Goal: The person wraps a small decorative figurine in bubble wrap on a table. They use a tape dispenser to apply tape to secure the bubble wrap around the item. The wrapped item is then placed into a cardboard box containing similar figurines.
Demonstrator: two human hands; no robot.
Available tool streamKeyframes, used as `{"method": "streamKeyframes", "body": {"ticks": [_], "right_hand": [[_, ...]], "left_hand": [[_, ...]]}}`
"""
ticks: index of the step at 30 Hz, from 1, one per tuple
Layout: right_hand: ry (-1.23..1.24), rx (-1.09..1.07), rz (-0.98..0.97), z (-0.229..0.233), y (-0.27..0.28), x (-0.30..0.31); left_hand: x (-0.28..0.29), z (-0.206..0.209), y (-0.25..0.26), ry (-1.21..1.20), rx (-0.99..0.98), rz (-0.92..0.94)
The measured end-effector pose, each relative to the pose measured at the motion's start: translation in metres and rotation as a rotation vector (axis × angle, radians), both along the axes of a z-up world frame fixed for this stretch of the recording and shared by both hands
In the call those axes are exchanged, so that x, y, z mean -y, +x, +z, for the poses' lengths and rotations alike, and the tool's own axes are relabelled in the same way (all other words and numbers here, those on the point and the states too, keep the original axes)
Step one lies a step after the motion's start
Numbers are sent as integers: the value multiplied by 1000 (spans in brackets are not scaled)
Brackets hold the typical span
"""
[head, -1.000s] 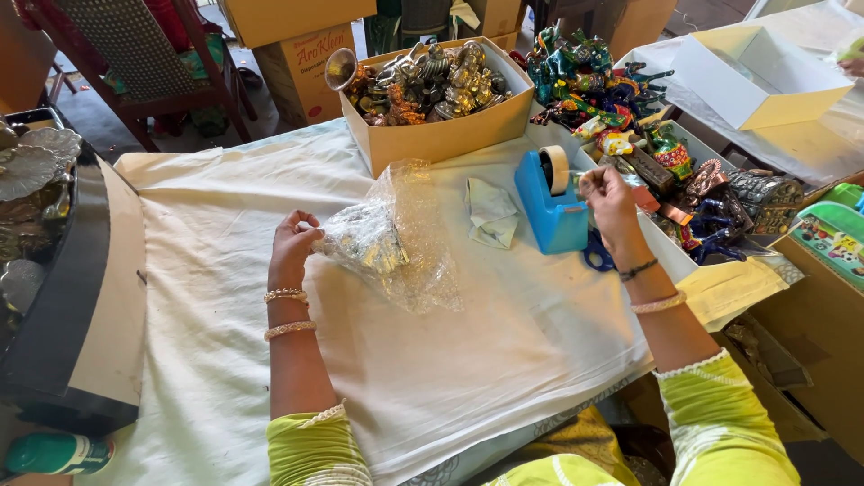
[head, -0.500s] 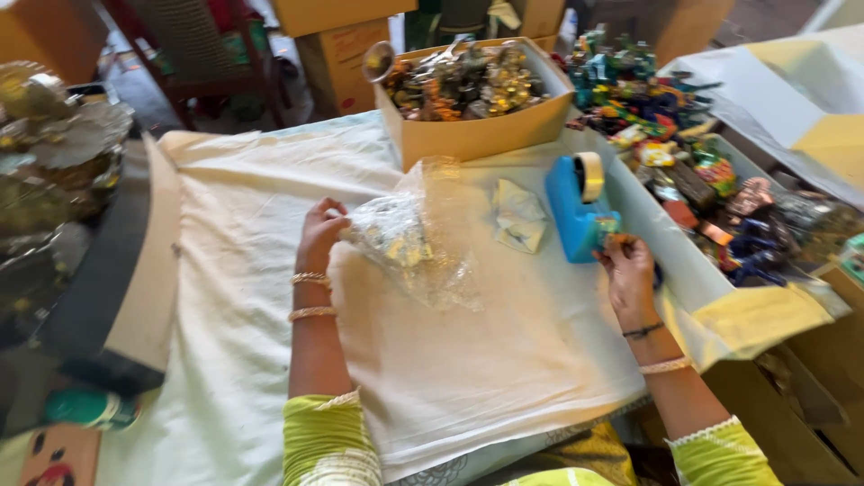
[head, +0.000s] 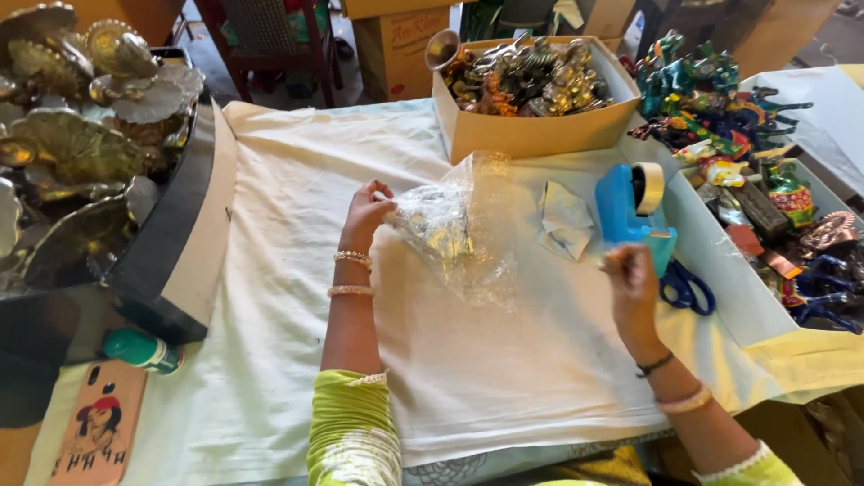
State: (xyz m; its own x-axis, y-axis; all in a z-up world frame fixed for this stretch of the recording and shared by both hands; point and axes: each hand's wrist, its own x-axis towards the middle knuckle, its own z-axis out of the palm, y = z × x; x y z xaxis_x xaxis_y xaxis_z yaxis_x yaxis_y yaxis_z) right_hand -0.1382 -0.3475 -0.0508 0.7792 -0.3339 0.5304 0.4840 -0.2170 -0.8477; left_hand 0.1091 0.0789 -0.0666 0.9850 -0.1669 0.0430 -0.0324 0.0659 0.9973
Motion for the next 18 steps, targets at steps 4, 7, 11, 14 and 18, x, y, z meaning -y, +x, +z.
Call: {"method": "streamKeyframes", "body": {"ticks": [4, 7, 11, 14, 18], "right_hand": [[-357, 14, 96, 70, 44, -86], [-472, 59, 361, 105, 96, -148], [-620, -265, 433, 104, 171, -214], [-685, -353, 499, 72, 218, -237], [-783, -526, 489, 60, 233, -250]], "left_hand": [[0, 12, -7, -27, 26, -30], [1, 15, -7, 11, 13, -11], [1, 10, -3, 10, -3, -49], [0, -10, 13, -22, -29, -86], [-1, -20, 19, -160, -18, -163]]}}
